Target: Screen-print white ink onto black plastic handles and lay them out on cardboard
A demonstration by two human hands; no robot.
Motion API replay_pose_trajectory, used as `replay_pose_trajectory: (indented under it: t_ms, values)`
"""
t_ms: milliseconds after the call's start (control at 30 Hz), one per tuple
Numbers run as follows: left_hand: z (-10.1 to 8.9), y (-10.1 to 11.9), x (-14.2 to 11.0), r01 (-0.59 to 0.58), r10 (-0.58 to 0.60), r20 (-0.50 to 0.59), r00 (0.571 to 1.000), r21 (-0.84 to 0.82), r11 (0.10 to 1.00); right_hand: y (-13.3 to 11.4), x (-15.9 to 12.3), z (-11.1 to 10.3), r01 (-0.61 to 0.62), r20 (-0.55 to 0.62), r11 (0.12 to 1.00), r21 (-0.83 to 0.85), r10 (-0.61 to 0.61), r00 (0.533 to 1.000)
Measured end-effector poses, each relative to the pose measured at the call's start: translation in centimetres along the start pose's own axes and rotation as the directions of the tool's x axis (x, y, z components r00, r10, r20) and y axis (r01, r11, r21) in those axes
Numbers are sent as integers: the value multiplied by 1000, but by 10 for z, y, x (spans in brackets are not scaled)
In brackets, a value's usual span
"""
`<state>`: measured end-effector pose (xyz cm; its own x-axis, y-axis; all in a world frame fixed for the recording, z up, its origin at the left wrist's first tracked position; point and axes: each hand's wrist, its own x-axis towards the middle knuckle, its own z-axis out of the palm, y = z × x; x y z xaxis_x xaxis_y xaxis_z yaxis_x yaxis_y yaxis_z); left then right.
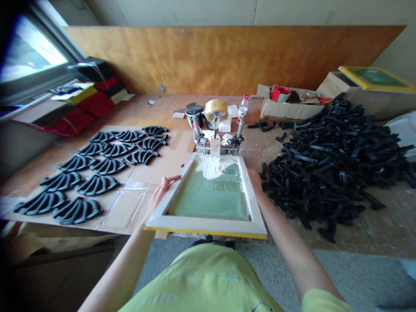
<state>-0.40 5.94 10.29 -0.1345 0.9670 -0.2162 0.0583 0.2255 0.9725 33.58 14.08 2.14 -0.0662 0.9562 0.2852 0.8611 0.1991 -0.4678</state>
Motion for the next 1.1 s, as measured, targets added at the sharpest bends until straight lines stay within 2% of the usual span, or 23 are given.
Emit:
replay_pose_trajectory:
  t_ms: [67, 100, 167, 233, 300, 367, 433, 500, 567, 633, 667, 700, 800, 833, 867, 967, 1000, 1100]
  values:
    - [-2, -25, -7, 91, -92, 51, 994, 23, 996, -3, 24, -11, -29, -102, 1000, 0, 29, 994]
    - [-1, -38, -8, 118, -119, 65, 991, 13, 993, -12, 37, -12, 2, -135, 1000, 8, -1, 991]
    - [3, -62, -5, 143, -143, 56, 988, 4, 990, -40, 62, -8, 141, -140, 990, -14, -142, 980]
    - [8, -81, 0, 152, -152, 15, 988, 26, 988, -73, 81, 2, 283, -8, 956, -74, -284, 959]
    - [11, -93, 6, 156, -156, -14, 988, 52, 986, -98, 90, 13, 318, 197, 939, -133, -290, 937]
    - [11, -100, 9, 161, -160, -26, 987, 58, 985, -109, 85, 21, 301, 352, 938, -175, -226, 908]
    - [10, -106, 11, 161, -160, -17, 987, 54, 985, -109, 68, 23, 317, 414, 930, -184, -219, 883]
    - [8, -111, 12, 151, -152, 16, 988, 54, 987, -101, 47, 19, 408, 441, 903, -138, -313, 841]
    - [7, -116, 12, 139, -141, 47, 989, 57, 989, -92, 31, 8, 515, 487, 856, -47, -431, 760]
    - [7, -119, 12, 129, -132, 53, 990, 64, 990, -88, 26, -2, 571, 540, 820, 39, -498, 679]
    - [7, -119, 12, 122, -125, 46, 991, 68, 990, -88, 27, -5, 572, 557, 818, 59, -502, 661]
    - [7, -119, 12, 115, -118, 38, 992, 73, 991, -89, 29, -6, 555, 557, 830, 58, -489, 672]
    - [7, -116, 11, 100, -102, 26, 994, 86, 991, -92, 31, 1, 468, 447, 884, -6, -416, 792]
    - [7, -114, 10, 101, -104, 26, 994, 88, 991, -92, 28, 6, 458, 405, 889, -12, -414, 815]
    - [7, -112, 10, 105, -108, 27, 994, 89, 990, -91, 23, 10, 465, 380, 885, -2, -429, 819]
    - [8, -105, 8, 119, -122, 23, 992, 88, 989, -86, 9, 15, 496, 394, 866, 71, -481, 783]
    - [8, -102, 8, 128, -131, 21, 991, 90, 988, -86, 8, 14, 476, 398, 875, 85, -468, 789]
    - [6, -85, 5, 162, -165, 30, 986, 78, 984, -95, 31, 7, 347, 357, 934, 90, -355, 864]
